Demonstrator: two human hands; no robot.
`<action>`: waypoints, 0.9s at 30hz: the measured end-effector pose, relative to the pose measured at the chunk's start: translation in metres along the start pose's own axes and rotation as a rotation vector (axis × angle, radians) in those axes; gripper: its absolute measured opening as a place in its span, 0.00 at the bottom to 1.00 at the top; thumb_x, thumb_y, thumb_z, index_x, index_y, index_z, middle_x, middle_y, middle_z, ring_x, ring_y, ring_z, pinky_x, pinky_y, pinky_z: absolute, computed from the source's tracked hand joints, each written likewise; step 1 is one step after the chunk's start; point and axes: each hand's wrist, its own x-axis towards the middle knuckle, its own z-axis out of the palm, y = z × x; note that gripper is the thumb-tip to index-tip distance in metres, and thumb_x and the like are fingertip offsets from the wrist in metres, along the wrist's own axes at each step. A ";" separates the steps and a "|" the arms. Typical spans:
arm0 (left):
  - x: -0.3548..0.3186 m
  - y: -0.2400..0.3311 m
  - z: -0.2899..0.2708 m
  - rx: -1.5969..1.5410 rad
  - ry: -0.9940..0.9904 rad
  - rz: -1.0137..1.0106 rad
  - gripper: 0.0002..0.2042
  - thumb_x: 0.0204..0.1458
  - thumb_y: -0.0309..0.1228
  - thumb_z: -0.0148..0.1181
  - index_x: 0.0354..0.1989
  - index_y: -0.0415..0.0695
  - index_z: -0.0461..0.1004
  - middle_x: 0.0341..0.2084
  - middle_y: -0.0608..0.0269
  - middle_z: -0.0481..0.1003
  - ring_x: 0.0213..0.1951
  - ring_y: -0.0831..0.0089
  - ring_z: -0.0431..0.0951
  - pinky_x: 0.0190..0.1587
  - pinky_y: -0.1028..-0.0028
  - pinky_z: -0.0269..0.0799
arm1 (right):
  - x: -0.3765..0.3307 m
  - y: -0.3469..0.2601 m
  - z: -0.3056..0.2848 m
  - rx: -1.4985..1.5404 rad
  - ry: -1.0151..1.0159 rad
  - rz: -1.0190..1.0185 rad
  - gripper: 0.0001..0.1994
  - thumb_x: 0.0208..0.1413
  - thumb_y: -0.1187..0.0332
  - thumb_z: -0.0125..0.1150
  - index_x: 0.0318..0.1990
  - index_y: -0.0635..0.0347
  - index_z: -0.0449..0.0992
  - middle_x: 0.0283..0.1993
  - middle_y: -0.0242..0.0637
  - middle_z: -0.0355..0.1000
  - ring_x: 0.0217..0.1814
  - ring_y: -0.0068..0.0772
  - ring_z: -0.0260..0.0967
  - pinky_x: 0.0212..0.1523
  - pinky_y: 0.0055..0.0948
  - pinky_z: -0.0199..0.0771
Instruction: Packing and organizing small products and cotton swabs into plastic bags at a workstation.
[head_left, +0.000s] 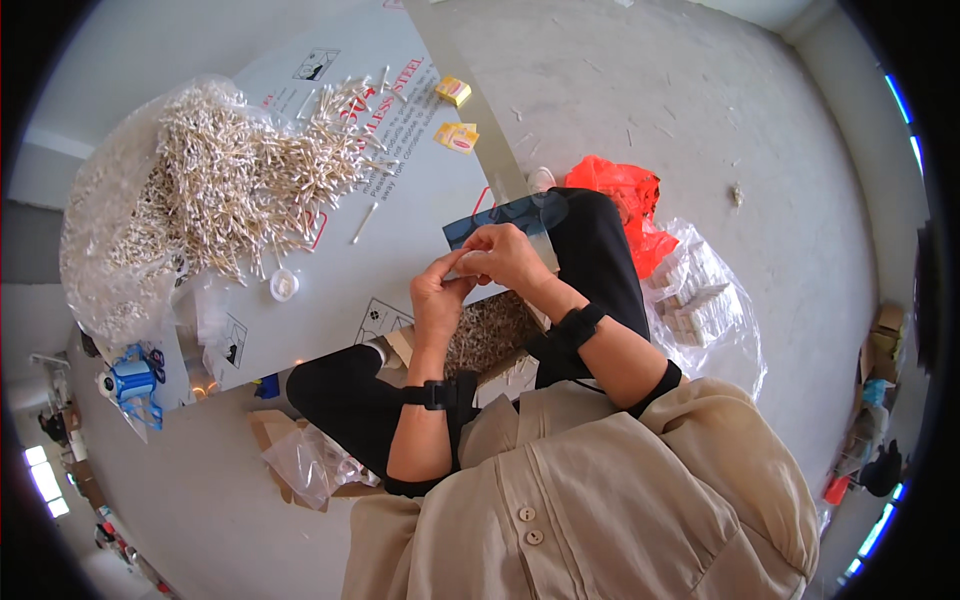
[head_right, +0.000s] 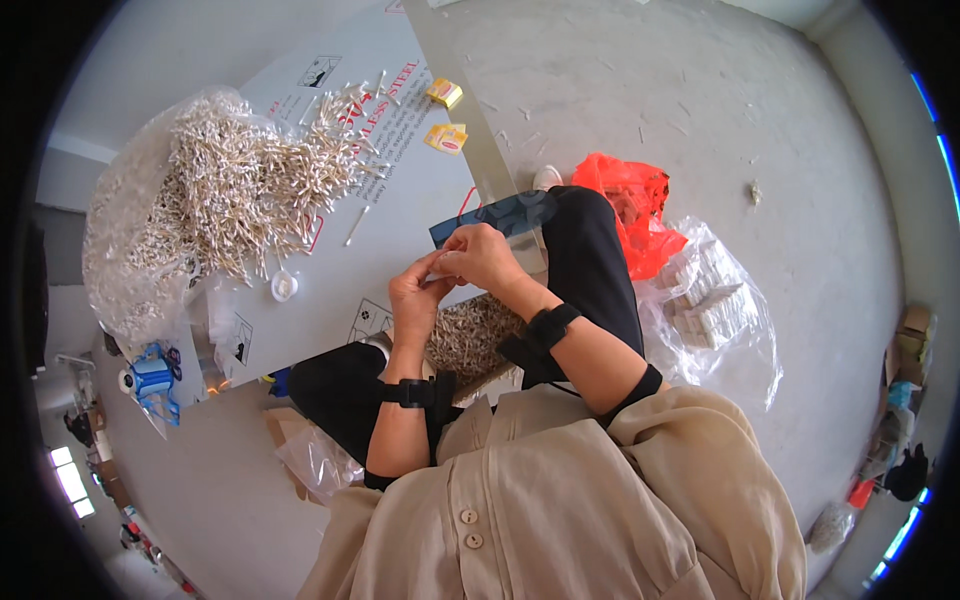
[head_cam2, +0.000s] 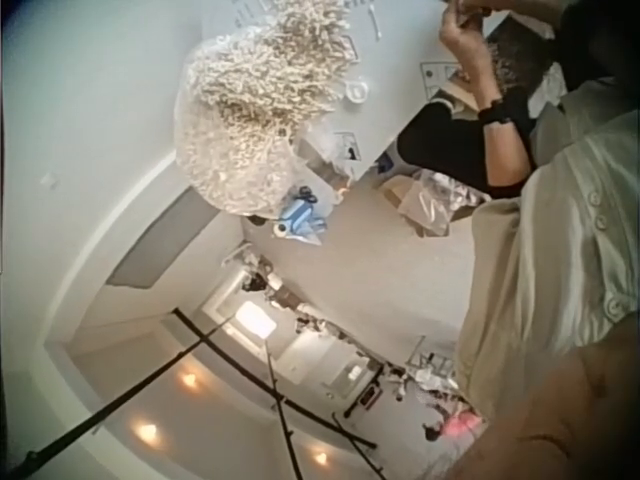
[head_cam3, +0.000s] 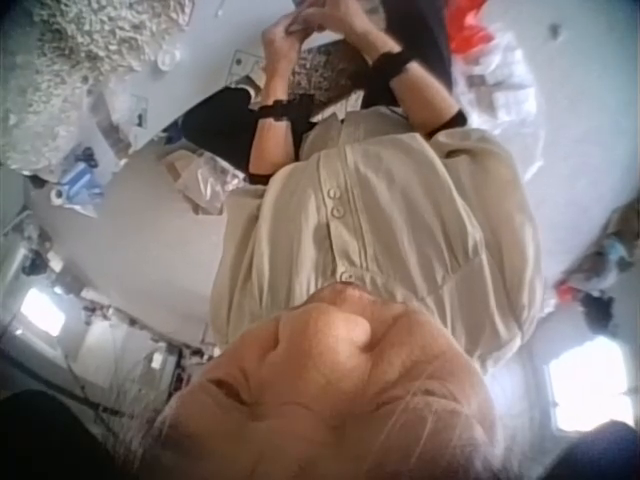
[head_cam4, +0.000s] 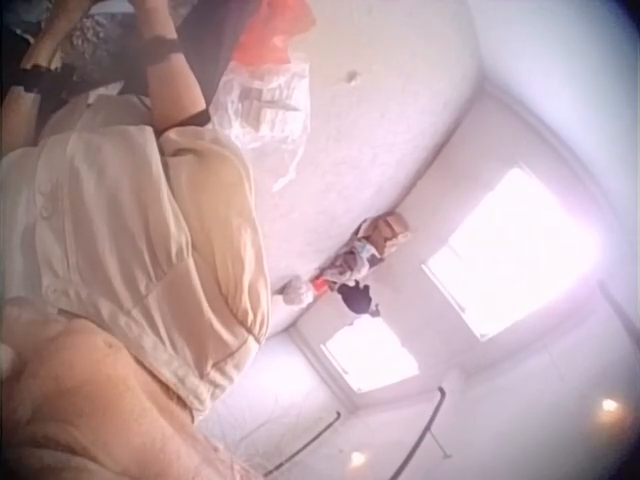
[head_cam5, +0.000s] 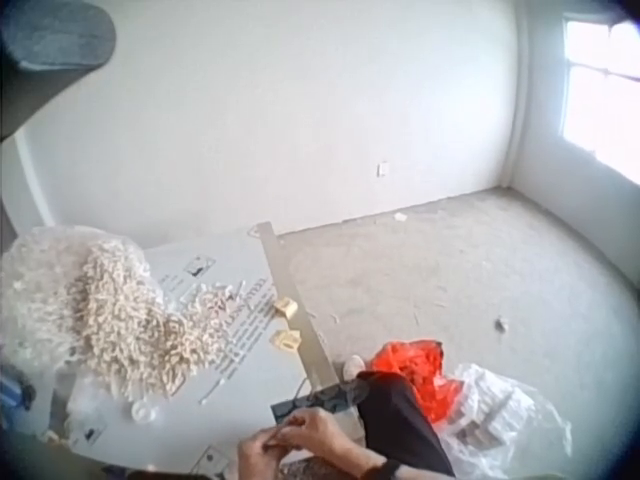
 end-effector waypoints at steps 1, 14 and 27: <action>0.001 0.003 0.001 0.017 0.009 0.015 0.16 0.47 0.14 0.62 0.46 0.37 0.78 0.36 0.61 0.80 0.37 0.78 0.79 0.40 0.76 0.77 | 0.000 -0.001 -0.002 -0.001 0.001 0.000 0.10 0.44 0.70 0.70 0.29 0.69 0.79 0.21 0.38 0.75 0.21 0.22 0.73 0.22 0.21 0.73; 0.000 0.022 -0.006 0.312 0.122 0.281 0.18 0.41 0.14 0.65 0.43 0.42 0.77 0.40 0.60 0.78 0.44 0.66 0.79 0.41 0.69 0.76 | -0.009 -0.002 -0.016 0.061 -0.086 0.020 0.10 0.56 0.71 0.60 0.43 0.65 0.78 0.28 0.32 0.77 0.26 0.19 0.76 0.22 0.17 0.71; 0.005 0.035 -0.006 0.697 -0.013 0.587 0.13 0.32 0.15 0.67 0.27 0.39 0.71 0.32 0.61 0.73 0.36 0.59 0.75 0.37 0.64 0.73 | -0.014 0.001 -0.037 -0.479 -0.083 -0.695 0.07 0.44 0.78 0.65 0.33 0.61 0.76 0.37 0.38 0.73 0.38 0.42 0.74 0.35 0.32 0.75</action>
